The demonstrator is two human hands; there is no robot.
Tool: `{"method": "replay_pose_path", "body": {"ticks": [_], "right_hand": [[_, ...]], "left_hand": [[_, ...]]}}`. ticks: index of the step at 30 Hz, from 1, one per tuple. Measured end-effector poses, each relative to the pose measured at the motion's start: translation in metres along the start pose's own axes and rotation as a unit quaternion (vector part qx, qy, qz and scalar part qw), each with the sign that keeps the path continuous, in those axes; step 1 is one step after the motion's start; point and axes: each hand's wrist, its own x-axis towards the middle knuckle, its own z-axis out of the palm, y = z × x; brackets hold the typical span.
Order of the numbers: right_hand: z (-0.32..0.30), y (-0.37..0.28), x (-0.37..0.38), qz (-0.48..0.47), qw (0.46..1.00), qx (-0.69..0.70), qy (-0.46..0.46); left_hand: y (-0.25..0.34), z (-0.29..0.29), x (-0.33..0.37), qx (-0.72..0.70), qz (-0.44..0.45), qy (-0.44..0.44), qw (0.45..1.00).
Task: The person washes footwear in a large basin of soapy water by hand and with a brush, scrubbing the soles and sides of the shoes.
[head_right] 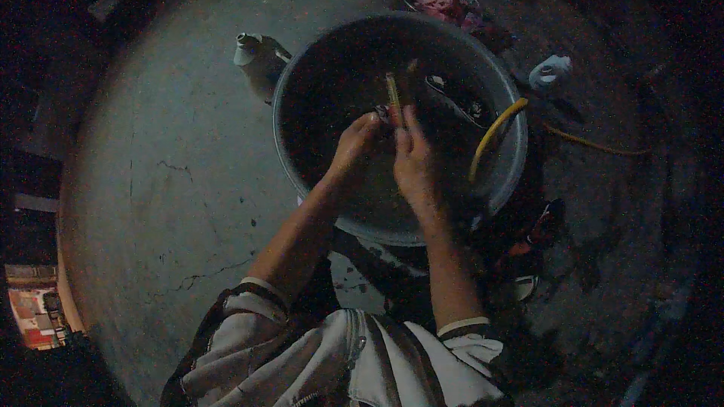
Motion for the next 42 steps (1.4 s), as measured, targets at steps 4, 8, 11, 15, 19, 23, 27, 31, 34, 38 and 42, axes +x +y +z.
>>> {"method": "replay_pose_path", "body": {"ticks": [4, 8, 11, 15, 19, 23, 27, 31, 34, 38, 42], "right_hand": [[-0.018, 0.049, 0.028, -0.003, 0.987, 0.016, 0.157], [-0.041, 0.035, 0.021, 0.398, 0.906, 0.143, 0.018], [-0.039, 0.004, 0.003, 0.357, 0.878, 0.319, 0.016], [-0.036, 0.003, -0.007, 0.319, 0.887, 0.333, -0.003], [-0.043, 0.018, -0.007, 0.297, 0.9, 0.316, -0.048], [-0.029, 0.024, 0.0, 0.26, 0.892, 0.37, 0.004], [-0.036, 0.017, -0.008, 0.174, 0.939, 0.292, 0.047], [-0.034, 0.023, -0.011, 0.15, 0.948, 0.279, 0.019], [-0.028, 0.017, -0.017, 0.181, 0.951, 0.251, 0.012], [-0.012, 0.06, -0.017, 0.174, 0.96, 0.22, -0.016], [-0.005, 0.026, -0.017, 0.212, 0.933, 0.287, -0.042]], "left_hand": [[0.005, 0.005, -0.003, 0.074, 0.036, -0.008, 0.997], [0.027, 0.01, -0.017, 0.104, 0.04, -0.009, 0.994], [0.049, 0.01, -0.031, 0.13, 0.007, -0.07, 0.989], [0.066, 0.002, -0.04, 0.136, -0.063, -0.157, 0.976], [0.054, 0.001, -0.034, 0.116, -0.041, -0.203, 0.971], [0.058, -0.006, -0.042, 0.131, -0.042, -0.08, 0.987], [0.053, -0.012, -0.025, 0.115, 0.019, -0.074, 0.99], [0.056, -0.003, -0.024, 0.092, 0.012, 0.027, 0.995], [0.051, -0.007, -0.015, 0.028, -0.017, 0.042, 0.999], [0.057, 0.001, -0.016, -0.188, -0.095, 0.026, 0.977], [0.056, -0.004, -0.023, -0.233, -0.035, 0.0, 0.972]]}}
